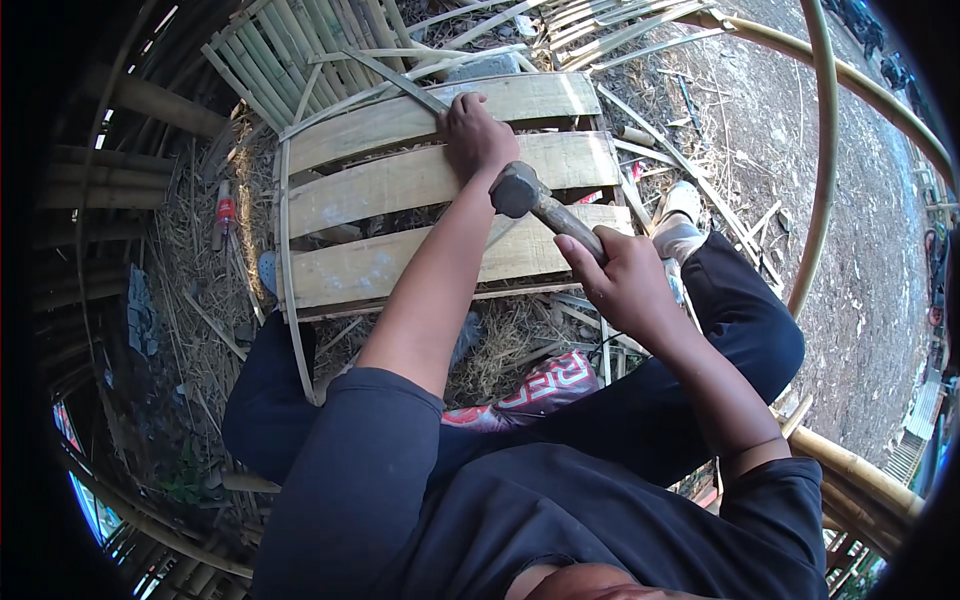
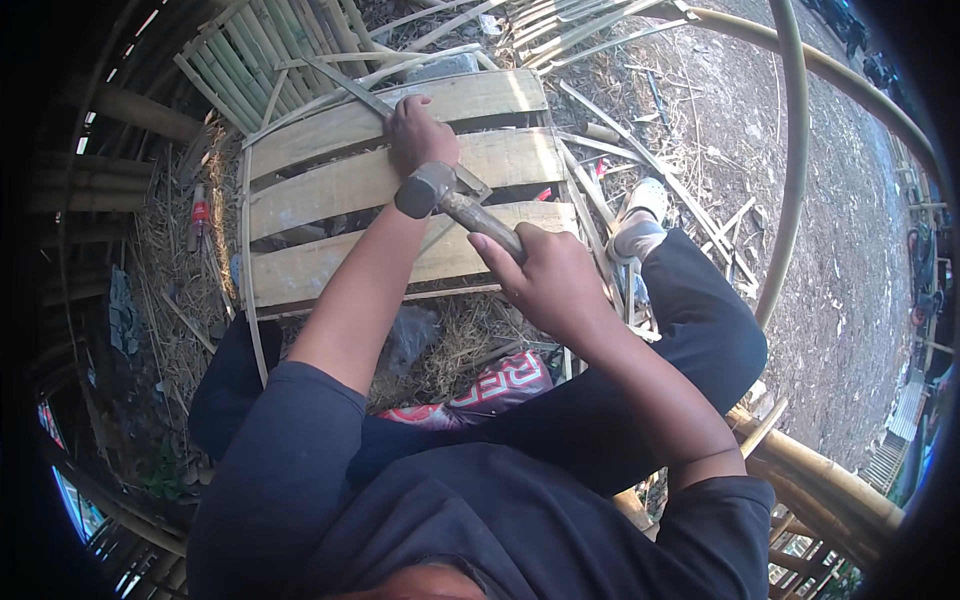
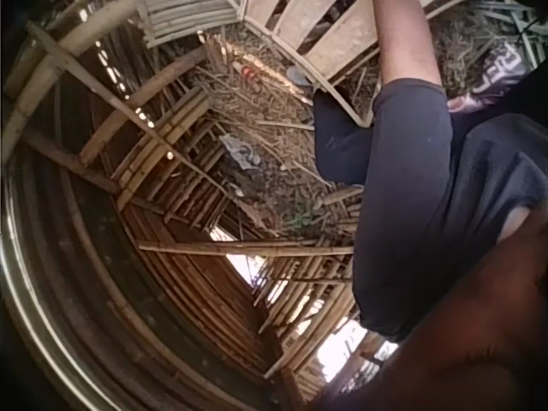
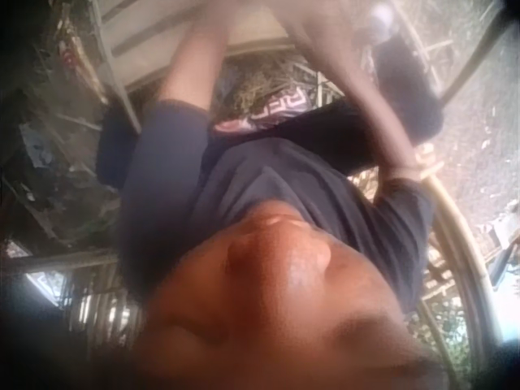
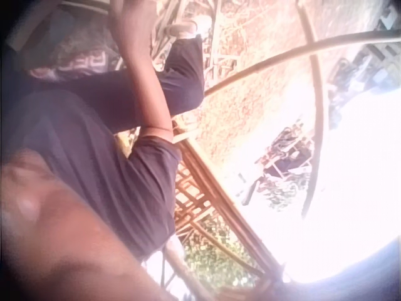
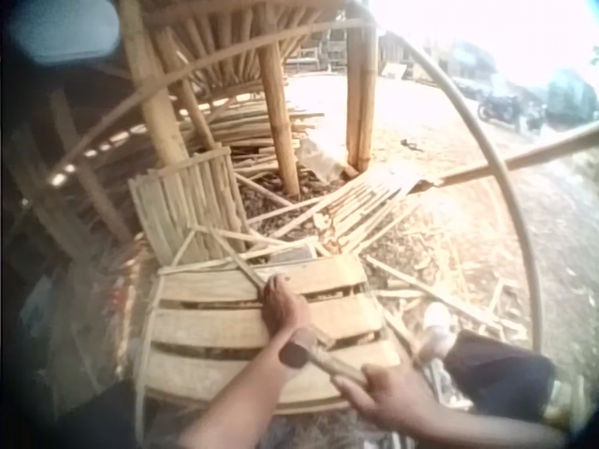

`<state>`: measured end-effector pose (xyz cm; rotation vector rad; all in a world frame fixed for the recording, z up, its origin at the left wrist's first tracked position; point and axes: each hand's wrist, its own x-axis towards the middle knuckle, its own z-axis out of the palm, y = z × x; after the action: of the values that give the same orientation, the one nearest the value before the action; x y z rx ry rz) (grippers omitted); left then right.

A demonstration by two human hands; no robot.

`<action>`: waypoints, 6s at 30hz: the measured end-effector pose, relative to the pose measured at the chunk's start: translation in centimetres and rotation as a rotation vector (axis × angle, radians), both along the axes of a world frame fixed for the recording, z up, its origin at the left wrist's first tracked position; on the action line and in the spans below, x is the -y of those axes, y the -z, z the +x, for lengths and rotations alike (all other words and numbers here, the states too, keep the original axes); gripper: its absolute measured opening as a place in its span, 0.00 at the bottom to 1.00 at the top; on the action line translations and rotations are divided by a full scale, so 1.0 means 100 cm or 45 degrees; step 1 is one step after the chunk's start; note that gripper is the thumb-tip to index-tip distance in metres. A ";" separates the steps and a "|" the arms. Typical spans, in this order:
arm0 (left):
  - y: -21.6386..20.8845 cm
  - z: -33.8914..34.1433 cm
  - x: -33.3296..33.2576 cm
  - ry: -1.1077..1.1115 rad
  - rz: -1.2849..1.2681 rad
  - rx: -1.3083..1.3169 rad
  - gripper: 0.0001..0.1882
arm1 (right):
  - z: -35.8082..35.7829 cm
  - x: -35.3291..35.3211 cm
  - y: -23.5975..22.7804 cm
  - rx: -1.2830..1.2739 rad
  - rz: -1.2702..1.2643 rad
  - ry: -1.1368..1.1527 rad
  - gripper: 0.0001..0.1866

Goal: The person positions a bamboo strip across a wooden crate and secures it by driving nails into the wood using a hammer.

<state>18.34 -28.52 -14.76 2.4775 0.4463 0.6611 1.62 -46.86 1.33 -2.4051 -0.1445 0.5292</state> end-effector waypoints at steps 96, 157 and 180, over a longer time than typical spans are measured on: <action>0.005 0.019 0.004 0.234 0.142 0.027 0.16 | 0.070 -0.020 0.110 0.775 0.171 -0.151 0.17; 0.006 0.018 0.004 0.231 0.127 0.033 0.17 | 0.089 -0.010 0.097 0.285 0.085 -0.183 0.15; 0.013 0.016 0.000 0.435 -0.321 0.358 0.21 | 0.085 -0.016 0.139 0.619 0.125 -0.077 0.14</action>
<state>19.96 -28.50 -16.02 2.1110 -0.0037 0.7440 10.13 -45.21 -12.59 -2.3937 -0.4425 -0.0464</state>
